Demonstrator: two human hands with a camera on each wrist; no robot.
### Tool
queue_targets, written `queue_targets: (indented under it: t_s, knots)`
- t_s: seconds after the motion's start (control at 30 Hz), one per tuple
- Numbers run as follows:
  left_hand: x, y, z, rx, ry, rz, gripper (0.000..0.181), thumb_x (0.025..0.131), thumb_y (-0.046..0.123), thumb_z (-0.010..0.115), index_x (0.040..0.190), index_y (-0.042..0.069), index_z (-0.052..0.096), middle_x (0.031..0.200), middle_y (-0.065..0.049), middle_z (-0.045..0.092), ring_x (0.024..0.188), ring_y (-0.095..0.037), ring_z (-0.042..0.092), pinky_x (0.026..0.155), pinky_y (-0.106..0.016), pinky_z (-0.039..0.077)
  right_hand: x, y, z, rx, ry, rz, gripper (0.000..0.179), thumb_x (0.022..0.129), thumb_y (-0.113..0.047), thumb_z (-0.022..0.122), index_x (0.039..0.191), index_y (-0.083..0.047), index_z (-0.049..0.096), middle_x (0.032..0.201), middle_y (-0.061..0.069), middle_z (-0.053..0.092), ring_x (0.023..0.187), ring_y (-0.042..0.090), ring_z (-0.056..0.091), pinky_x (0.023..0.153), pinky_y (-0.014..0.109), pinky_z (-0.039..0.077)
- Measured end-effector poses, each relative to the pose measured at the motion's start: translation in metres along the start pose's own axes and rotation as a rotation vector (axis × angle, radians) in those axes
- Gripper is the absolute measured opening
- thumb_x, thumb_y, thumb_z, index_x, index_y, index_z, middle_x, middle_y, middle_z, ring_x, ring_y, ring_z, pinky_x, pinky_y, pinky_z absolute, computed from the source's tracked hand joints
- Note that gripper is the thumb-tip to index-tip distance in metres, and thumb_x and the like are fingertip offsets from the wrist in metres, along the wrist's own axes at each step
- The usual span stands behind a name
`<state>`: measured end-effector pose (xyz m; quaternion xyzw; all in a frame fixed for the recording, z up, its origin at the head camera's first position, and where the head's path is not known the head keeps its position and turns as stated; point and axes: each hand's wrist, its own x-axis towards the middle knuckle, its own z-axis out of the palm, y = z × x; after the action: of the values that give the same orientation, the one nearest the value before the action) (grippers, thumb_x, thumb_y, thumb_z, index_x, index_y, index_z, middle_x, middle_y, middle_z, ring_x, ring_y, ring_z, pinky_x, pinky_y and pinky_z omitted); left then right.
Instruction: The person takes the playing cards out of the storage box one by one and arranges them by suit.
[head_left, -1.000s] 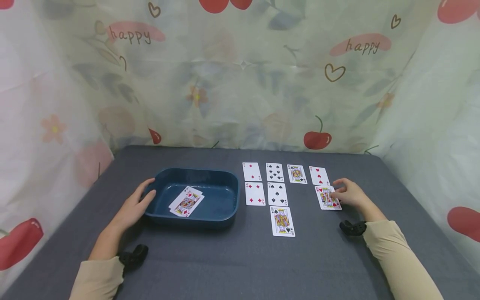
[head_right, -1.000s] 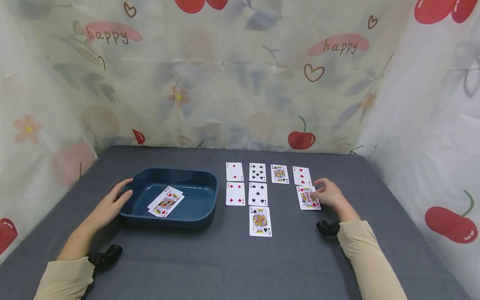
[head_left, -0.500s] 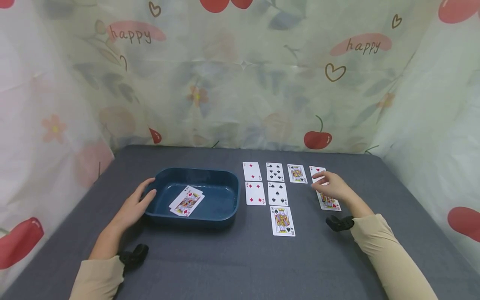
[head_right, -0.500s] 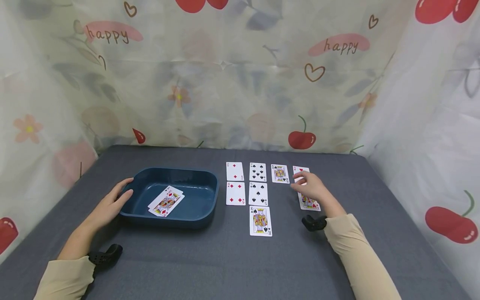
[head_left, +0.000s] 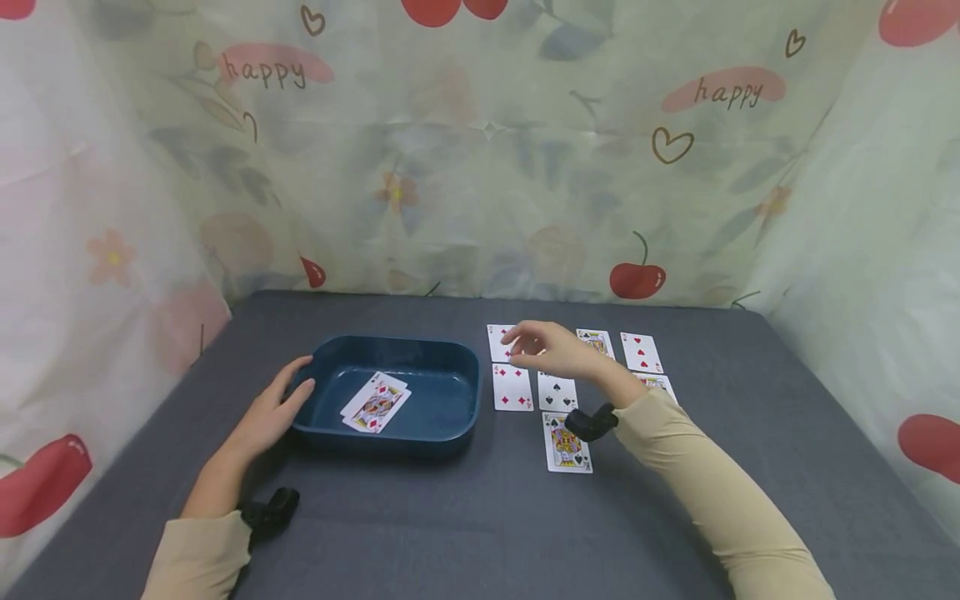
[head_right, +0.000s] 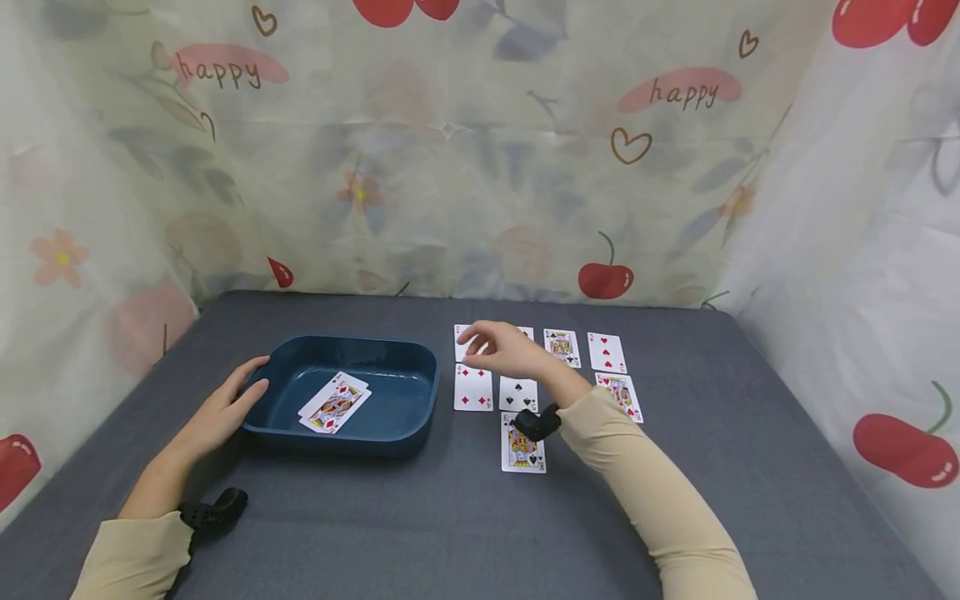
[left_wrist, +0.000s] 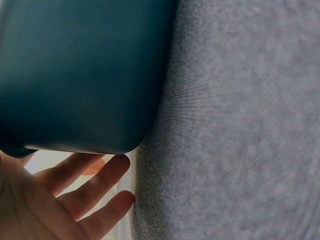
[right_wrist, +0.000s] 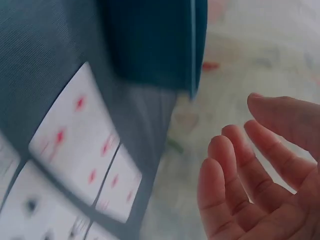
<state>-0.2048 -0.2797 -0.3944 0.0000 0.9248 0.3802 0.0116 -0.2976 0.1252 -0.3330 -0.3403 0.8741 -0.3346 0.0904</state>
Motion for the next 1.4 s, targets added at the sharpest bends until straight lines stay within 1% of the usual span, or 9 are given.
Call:
queue_targets:
  t_s: [0.2,0.37,0.53,0.63,0.67,0.8,0.97,1.23,1.4]
  knots:
    - [0.0,0.0,0.0,-0.007,0.0,0.001,0.062,0.1,0.044,0.033,0.15,0.013,0.014,0.153,-0.028,0.012,0.137,-0.052,0.016,0.105,-0.068,0.019,0.033,-0.031,0.017,0.011,-0.08,-0.087,0.032,0.089,-0.015,0.062,0.119,-0.006,0.057,0.105,0.01,0.065,0.096,0.022,0.064,0.081,0.03,0.053]
    - [-0.001,-0.001,0.001,-0.016,0.005,0.003,0.062,0.099,0.045,0.033,0.15,0.014,0.015,0.153,-0.028,0.012,0.137,-0.052,0.016,0.105,-0.069,0.019,0.059,-0.05,0.03,0.042,-0.12,-0.141,0.03,0.089,-0.015,0.063,0.117,-0.007,0.059,0.102,0.009,0.065,0.092,0.017,0.063,0.085,0.027,0.051]
    - [-0.001,-0.005,0.003,-0.019,0.028,0.01,0.06,0.099,0.046,0.033,0.149,0.016,0.017,0.152,-0.028,0.016,0.136,-0.052,0.02,0.103,-0.068,0.02,0.083,-0.062,0.043,0.075,-0.166,-0.168,0.03,0.087,-0.014,0.065,0.116,-0.007,0.06,0.1,0.008,0.065,0.087,0.013,0.062,0.082,0.021,0.05]
    - [-0.001,-0.004,0.002,-0.015,0.022,0.01,0.06,0.099,0.044,0.033,0.149,0.015,0.017,0.152,-0.028,0.016,0.136,-0.052,0.02,0.104,-0.068,0.021,0.094,-0.069,0.05,0.089,-0.207,-0.182,0.031,0.087,-0.012,0.065,0.117,-0.006,0.06,0.1,0.009,0.065,0.086,0.013,0.062,0.08,0.019,0.049]
    - [-0.002,-0.001,0.001,-0.018,0.003,0.007,0.061,0.099,0.044,0.034,0.149,0.013,0.016,0.153,-0.029,0.013,0.137,-0.053,0.017,0.105,-0.068,0.019,0.098,-0.071,0.052,0.089,-0.219,-0.187,0.031,0.087,-0.012,0.065,0.117,-0.007,0.06,0.101,0.009,0.065,0.086,0.013,0.062,0.08,0.018,0.048]
    - [0.0,0.0,-0.001,-0.009,0.0,0.0,0.061,0.1,0.043,0.033,0.149,0.013,0.015,0.153,-0.029,0.013,0.137,-0.052,0.017,0.105,-0.068,0.019,0.112,-0.075,0.06,0.112,-0.269,-0.185,0.036,0.086,-0.011,0.065,0.12,-0.003,0.058,0.104,0.011,0.065,0.091,0.016,0.063,0.082,0.017,0.049]
    - [0.001,-0.001,-0.001,-0.005,0.002,-0.006,0.061,0.1,0.044,0.033,0.149,0.013,0.015,0.153,-0.028,0.012,0.137,-0.052,0.016,0.105,-0.069,0.018,0.126,-0.078,0.073,0.126,-0.333,-0.146,0.038,0.086,-0.01,0.066,0.122,-0.003,0.057,0.11,0.012,0.065,0.096,0.017,0.062,0.085,0.019,0.05]
    - [0.002,0.0,0.0,-0.002,-0.009,-0.026,0.062,0.099,0.046,0.032,0.15,0.015,0.014,0.153,-0.028,0.012,0.137,-0.052,0.016,0.104,-0.069,0.018,0.139,-0.078,0.095,0.15,-0.435,-0.1,0.039,0.086,-0.008,0.065,0.124,-0.004,0.055,0.118,0.015,0.061,0.102,0.019,0.06,0.09,0.022,0.049]
    - [0.003,0.0,0.0,0.001,-0.009,-0.029,0.062,0.099,0.046,0.032,0.15,0.016,0.014,0.153,-0.028,0.013,0.137,-0.052,0.017,0.104,-0.069,0.019,0.144,-0.075,0.104,0.169,-0.478,-0.072,0.042,0.086,-0.007,0.065,0.126,-0.002,0.053,0.119,0.015,0.06,0.105,0.023,0.058,0.089,0.024,0.05]
